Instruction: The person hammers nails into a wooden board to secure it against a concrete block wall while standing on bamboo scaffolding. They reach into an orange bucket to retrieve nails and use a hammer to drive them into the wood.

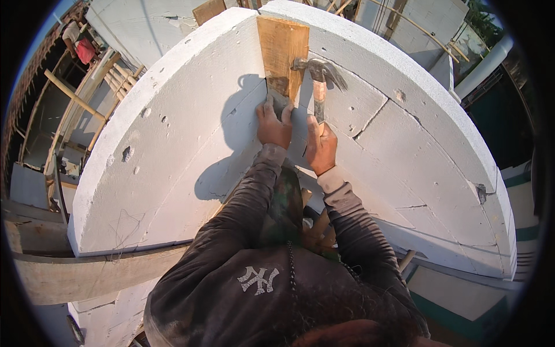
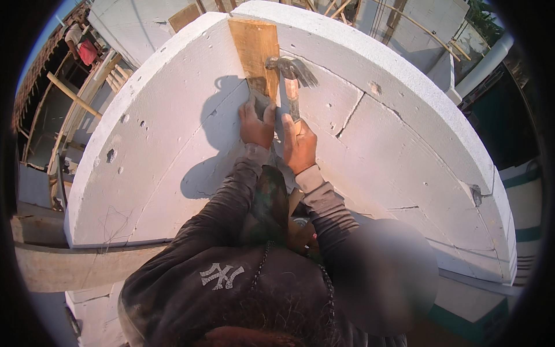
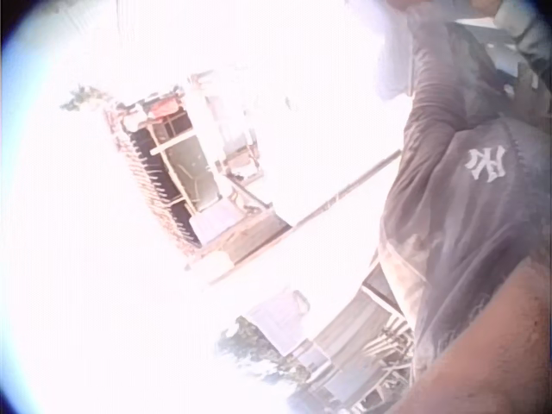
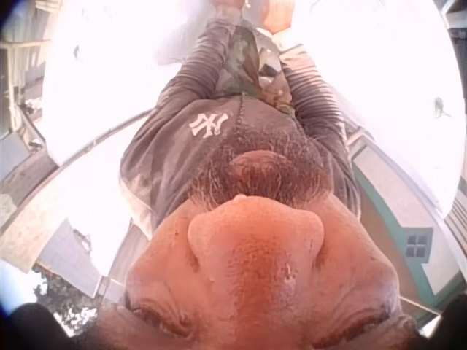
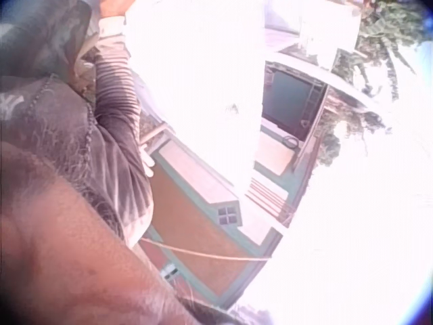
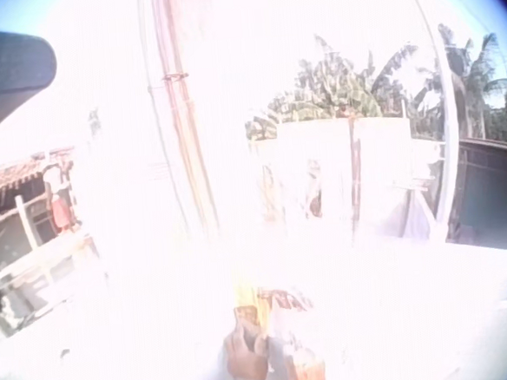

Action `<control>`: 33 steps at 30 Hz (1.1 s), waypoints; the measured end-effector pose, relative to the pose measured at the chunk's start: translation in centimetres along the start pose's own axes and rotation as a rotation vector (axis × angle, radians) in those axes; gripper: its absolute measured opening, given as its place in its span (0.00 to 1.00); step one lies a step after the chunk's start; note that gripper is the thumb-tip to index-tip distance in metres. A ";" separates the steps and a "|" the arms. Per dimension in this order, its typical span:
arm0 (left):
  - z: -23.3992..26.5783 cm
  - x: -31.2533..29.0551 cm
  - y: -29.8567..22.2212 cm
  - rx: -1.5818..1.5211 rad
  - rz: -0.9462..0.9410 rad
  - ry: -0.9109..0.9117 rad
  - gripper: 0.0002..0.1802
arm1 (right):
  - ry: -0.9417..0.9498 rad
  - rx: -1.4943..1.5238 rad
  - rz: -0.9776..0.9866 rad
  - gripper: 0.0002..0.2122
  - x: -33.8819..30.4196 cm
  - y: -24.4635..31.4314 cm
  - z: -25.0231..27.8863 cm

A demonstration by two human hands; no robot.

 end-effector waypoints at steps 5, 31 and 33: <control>0.2 0.0 0.1 -0.053 0.032 -0.017 0.37 | -0.085 0.006 0.023 0.20 -2.2 -0.9 1.3; 0.1 -0.5 1.7 -0.112 0.003 -0.047 0.32 | 0.028 -0.422 -0.145 0.22 -0.1 -2.8 0.9; 0.8 -1.7 3.6 -0.476 0.367 -0.034 0.28 | 0.029 -0.441 -0.141 0.22 -0.5 -2.7 1.1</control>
Point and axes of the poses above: each hand's wrist, its own x-axis towards the middle knuckle, its own z-axis out of the back of the hand, y = z × x, the point moved 2 cm from there along x, towards the middle knuckle, and after that the axes turned 11 degrees about -x, right-handed, at the moved point
